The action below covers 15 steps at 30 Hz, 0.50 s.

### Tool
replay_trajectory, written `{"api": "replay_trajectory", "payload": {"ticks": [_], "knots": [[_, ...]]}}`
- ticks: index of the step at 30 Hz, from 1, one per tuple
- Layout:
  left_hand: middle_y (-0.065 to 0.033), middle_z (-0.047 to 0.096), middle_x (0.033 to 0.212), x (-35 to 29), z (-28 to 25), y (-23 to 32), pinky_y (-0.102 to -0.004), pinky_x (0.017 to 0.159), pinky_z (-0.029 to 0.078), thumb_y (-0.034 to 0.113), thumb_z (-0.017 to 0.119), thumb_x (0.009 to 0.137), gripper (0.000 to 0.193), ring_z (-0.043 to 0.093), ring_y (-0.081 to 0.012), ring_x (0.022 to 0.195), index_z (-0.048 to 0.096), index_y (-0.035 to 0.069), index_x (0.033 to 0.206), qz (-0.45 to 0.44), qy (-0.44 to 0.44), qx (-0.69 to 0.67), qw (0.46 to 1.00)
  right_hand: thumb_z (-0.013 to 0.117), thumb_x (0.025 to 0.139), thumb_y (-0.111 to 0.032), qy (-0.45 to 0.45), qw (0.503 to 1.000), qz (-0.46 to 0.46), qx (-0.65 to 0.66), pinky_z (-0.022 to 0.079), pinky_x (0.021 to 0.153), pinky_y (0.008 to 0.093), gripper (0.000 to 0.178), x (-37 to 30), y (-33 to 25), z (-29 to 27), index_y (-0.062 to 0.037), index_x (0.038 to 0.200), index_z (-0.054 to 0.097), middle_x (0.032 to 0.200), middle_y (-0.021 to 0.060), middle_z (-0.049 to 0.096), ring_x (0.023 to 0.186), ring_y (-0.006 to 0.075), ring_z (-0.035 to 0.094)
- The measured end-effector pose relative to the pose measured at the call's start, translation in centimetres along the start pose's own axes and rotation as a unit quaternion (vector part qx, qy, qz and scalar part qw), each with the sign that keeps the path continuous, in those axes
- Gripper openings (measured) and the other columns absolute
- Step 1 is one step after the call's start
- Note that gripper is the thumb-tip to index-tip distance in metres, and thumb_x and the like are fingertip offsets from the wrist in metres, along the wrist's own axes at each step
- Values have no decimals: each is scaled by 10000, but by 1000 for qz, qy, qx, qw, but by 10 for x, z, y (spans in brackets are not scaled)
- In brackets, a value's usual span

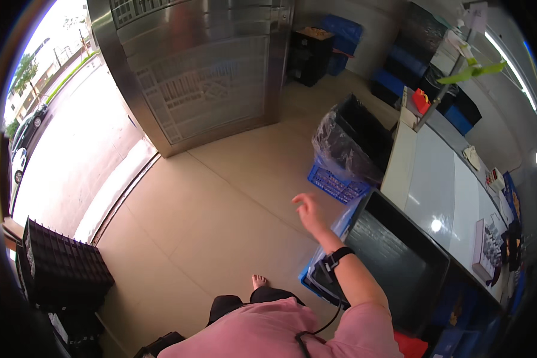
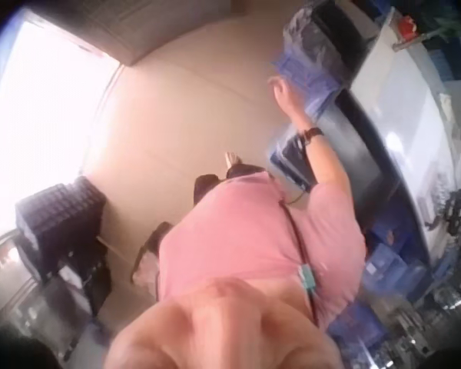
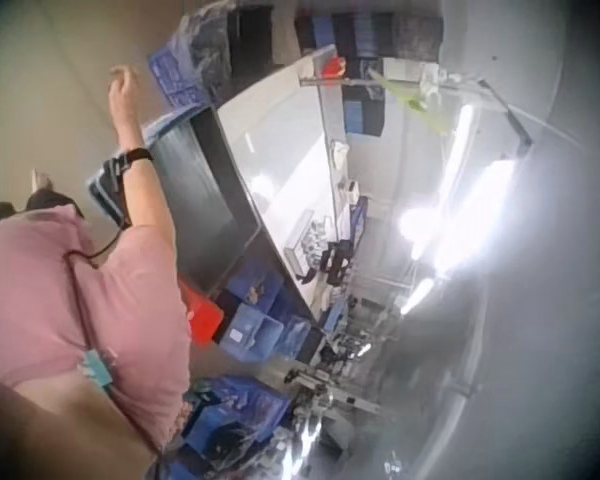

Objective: Sorting, assembling, and testing plastic toy components at a workstation jig.

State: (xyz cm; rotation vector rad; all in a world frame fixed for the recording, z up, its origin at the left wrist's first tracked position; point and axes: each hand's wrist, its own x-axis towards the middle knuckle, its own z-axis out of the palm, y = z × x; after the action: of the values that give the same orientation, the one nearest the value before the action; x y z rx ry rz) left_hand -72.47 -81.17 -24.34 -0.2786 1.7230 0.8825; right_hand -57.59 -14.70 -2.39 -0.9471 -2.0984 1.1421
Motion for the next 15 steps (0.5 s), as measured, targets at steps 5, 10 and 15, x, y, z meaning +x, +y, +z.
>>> {"api": "replay_trajectory", "payload": {"ticks": [5,10,15], "knots": [[-66,607,878,74,-47,99,-346,608,461,268,488,926,338,564,-187,726,526,85,1208,52,-17,-51,997,456,747,6,-297,947,-121,-37,475,747,347,144,42,-25,136,-50,724,586,875,93,602,823,258,596],[-48,590,814,144,-100,200,-377,528,447,249,460,926,298,545,-182,636,547,118,1179,72,-68,-46,994,493,781,-101,-365,916,94,-135,486,754,378,160,29,63,175,-83,824,646,855,113,640,831,284,620],[-31,572,750,214,-186,366,-407,447,433,229,431,927,273,526,-178,545,569,150,1150,98,-113,13,989,531,826,-175,-231,915,289,-161,513,731,357,208,-4,134,127,-95,955,673,873,116,683,813,251,664]]}}
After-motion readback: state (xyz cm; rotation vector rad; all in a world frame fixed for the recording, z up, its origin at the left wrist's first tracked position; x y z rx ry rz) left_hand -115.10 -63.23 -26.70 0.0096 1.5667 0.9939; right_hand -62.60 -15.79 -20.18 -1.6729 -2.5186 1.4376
